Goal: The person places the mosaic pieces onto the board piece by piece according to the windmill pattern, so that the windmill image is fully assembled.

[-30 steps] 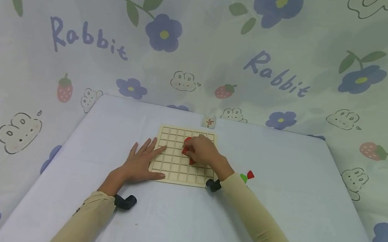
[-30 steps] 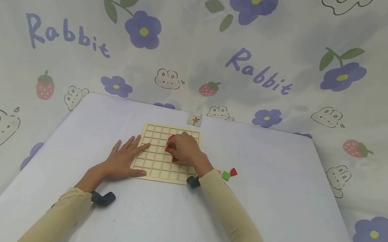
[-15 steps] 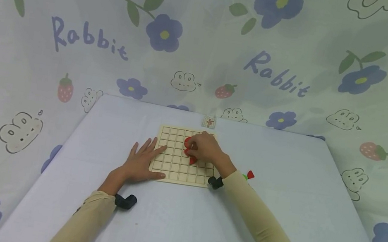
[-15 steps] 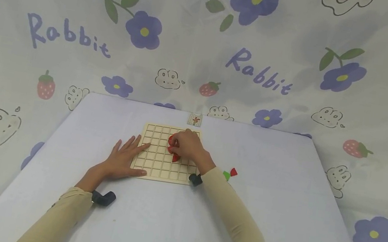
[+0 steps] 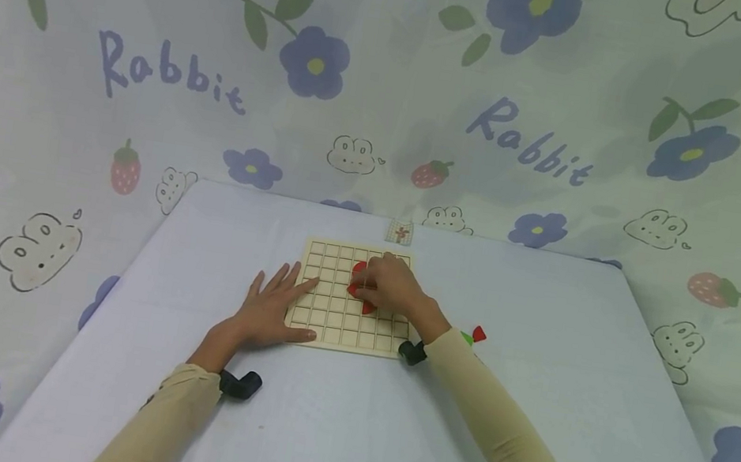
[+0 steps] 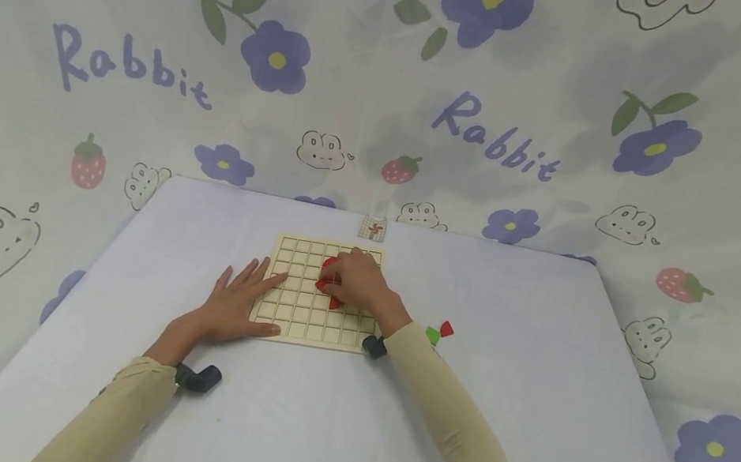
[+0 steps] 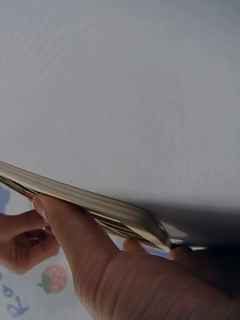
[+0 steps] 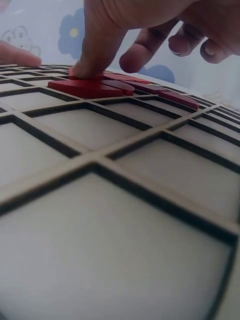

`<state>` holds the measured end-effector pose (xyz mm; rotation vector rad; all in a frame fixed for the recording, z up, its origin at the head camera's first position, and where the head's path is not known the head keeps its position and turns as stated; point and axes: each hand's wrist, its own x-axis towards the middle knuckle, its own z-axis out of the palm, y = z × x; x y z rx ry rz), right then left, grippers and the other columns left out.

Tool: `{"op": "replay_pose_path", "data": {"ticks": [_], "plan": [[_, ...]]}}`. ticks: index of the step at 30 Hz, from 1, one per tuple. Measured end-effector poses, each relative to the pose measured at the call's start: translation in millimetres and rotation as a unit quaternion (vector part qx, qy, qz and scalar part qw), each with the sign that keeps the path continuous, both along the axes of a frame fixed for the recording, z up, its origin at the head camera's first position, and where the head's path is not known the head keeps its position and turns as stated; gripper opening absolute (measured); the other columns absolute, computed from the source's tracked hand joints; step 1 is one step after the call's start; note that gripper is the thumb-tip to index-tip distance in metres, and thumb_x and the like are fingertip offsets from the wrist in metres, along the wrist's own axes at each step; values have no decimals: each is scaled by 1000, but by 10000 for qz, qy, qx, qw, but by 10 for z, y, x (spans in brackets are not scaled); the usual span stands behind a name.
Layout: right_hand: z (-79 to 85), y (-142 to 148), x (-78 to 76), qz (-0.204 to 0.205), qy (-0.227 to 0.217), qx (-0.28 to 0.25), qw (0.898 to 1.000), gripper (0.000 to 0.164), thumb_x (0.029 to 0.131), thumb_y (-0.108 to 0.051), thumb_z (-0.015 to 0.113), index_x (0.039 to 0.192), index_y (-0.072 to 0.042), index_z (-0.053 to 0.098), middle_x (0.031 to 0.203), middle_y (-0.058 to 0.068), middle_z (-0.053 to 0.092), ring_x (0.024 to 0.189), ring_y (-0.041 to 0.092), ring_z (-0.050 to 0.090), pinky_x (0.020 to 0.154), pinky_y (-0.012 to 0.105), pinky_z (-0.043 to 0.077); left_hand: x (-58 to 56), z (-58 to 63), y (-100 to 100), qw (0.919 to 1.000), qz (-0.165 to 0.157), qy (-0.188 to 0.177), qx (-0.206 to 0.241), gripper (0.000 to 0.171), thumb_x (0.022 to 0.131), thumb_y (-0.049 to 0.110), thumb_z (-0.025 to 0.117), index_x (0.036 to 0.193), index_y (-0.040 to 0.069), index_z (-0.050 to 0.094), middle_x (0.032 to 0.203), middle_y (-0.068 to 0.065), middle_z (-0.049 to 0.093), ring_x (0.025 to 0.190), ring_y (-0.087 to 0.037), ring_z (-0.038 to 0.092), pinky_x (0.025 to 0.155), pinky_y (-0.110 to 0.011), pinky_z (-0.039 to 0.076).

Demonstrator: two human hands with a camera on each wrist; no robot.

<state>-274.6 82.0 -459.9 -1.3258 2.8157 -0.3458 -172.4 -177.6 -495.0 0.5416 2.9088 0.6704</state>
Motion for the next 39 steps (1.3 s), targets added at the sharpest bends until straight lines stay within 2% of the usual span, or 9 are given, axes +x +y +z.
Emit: {"op": "replay_pose_path", "data": {"ticks": [6, 12, 19, 26, 29, 33, 39], "plan": [[-9, -38, -26, -75, 1, 115, 9999, 18, 90, -39, 73, 101, -26, 78, 90, -14, 68, 78, 9, 48, 75, 29, 40, 1, -6, 4, 10000, 6, 58, 36, 104, 76, 74, 65, 158, 24, 26, 163, -16, 6, 149, -35, 0, 111, -62, -7], [-27, -27, -9, -273, -91, 102, 9995, 19, 87, -42, 75, 91, -24, 74, 84, -13, 65, 76, 12, 48, 74, 31, 41, 0, -21, 5, 10000, -21, 34, 1, 104, 76, 75, 64, 158, 24, 25, 163, -16, 5, 149, -35, -1, 111, -63, -7], [-41, -31, 39, -240, 84, 171, 9995, 16, 88, -38, 74, 100, -28, 79, 94, -13, 66, 80, 11, 48, 73, 31, 40, -10, -44, -2, 10000, 50, -5, -51, 104, 76, 76, 63, 158, 26, 24, 163, -14, 4, 149, -33, -2, 112, -61, -9], [-67, -45, 78, -356, 284, 359, 9983, 12, 88, -38, 75, 97, -32, 80, 93, -14, 65, 78, 11, 46, 71, 32, 37, 2, -76, -7, 10000, 18, -46, -21, 105, 75, 77, 63, 158, 25, 25, 163, -15, 3, 149, -33, -3, 111, -62, -9], [-76, -71, 67, -377, 370, 245, 9983, 11, 89, -35, 75, 98, -31, 80, 96, -13, 67, 78, 12, 48, 70, 32, 37, 3, -53, -22, 10000, 57, -2, -73, 105, 76, 76, 64, 158, 24, 25, 163, -16, 3, 149, -34, -3, 111, -63, -8], [-84, -72, 56, -382, 406, 100, 9984, 10, 89, -33, 74, 97, -29, 80, 92, -12, 68, 77, 11, 50, 68, 31, 38, 6, -16, -20, 10000, 66, 11, -20, 105, 75, 75, 65, 158, 23, 25, 163, -17, 5, 149, -34, -2, 111, -63, -8], [-35, 75, 75, -489, 39, -384, 9981, 12, 91, -28, 73, 98, -22, 80, 82, -10, 67, 70, 8, 53, 64, 27, 42, -5, -7, 2, 10000, 43, -34, 52, 104, 76, 73, 66, 157, 22, 27, 163, -18, 5, 149, -35, -2, 111, -64, -7]]}}
